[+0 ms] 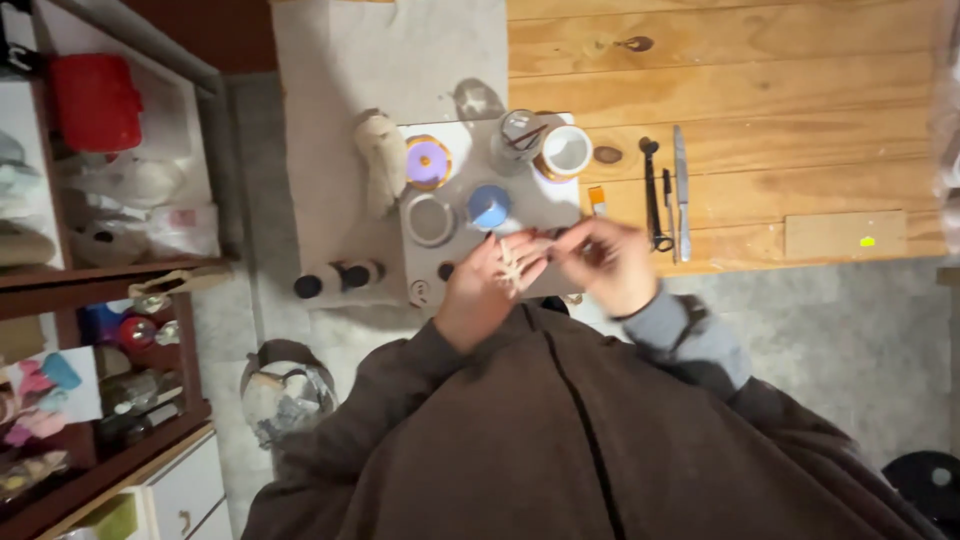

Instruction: Applying a liquid finish to a white decorative tray using a brush.

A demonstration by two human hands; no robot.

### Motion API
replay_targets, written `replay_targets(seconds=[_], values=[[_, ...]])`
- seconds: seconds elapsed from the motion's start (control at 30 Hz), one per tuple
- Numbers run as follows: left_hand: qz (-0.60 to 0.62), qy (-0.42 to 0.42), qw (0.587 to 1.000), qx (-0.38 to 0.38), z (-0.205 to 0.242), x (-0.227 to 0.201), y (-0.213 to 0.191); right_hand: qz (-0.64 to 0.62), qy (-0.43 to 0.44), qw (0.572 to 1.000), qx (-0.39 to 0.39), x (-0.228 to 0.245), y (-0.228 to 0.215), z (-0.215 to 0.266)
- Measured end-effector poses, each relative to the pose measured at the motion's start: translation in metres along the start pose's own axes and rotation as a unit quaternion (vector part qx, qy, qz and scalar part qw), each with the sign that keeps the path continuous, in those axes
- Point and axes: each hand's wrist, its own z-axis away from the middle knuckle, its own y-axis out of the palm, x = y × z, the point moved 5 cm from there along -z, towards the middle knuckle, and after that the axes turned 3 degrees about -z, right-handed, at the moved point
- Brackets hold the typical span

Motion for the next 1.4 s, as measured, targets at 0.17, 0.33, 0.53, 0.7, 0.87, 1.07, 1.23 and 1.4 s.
replay_targets(seconds=[0.17,0.33,0.53,0.7,0.87,1.07,1.23,1.4], values=[[0.122,0.074,0.989,-0.028,0.009,-0.029,-0.013,0.192,-0.128,0.971,0.064,0.063,0.057,0.001],[0.042,0.035,0.997,-0.052,0.051,-0.129,-0.033,0.062,-0.097,0.992,-0.06,0.046,0.011,0.014],[-0.345,0.044,0.874,-0.338,-0.004,-0.282,-0.232,-0.051,-0.009,0.992,-0.114,-0.001,-0.006,0.031],[-0.39,-0.018,0.836,-0.386,-0.081,-0.293,-0.335,-0.012,0.043,0.989,-0.142,-0.008,-0.003,0.041],[-0.534,-0.08,0.821,-0.185,-0.056,-0.313,-0.39,0.073,0.017,0.989,-0.127,0.012,-0.001,0.041],[-0.827,-0.038,0.561,-0.012,0.129,-0.27,-0.192,0.081,0.017,0.996,-0.038,0.012,0.019,0.022],[-0.741,0.139,0.651,-0.082,0.159,-0.194,-0.212,0.129,-0.1,0.956,0.244,0.046,0.142,-0.037],[-0.71,0.27,0.624,-0.183,0.148,-0.171,-0.221,0.383,-0.164,0.832,0.366,-0.026,0.3,-0.061]])
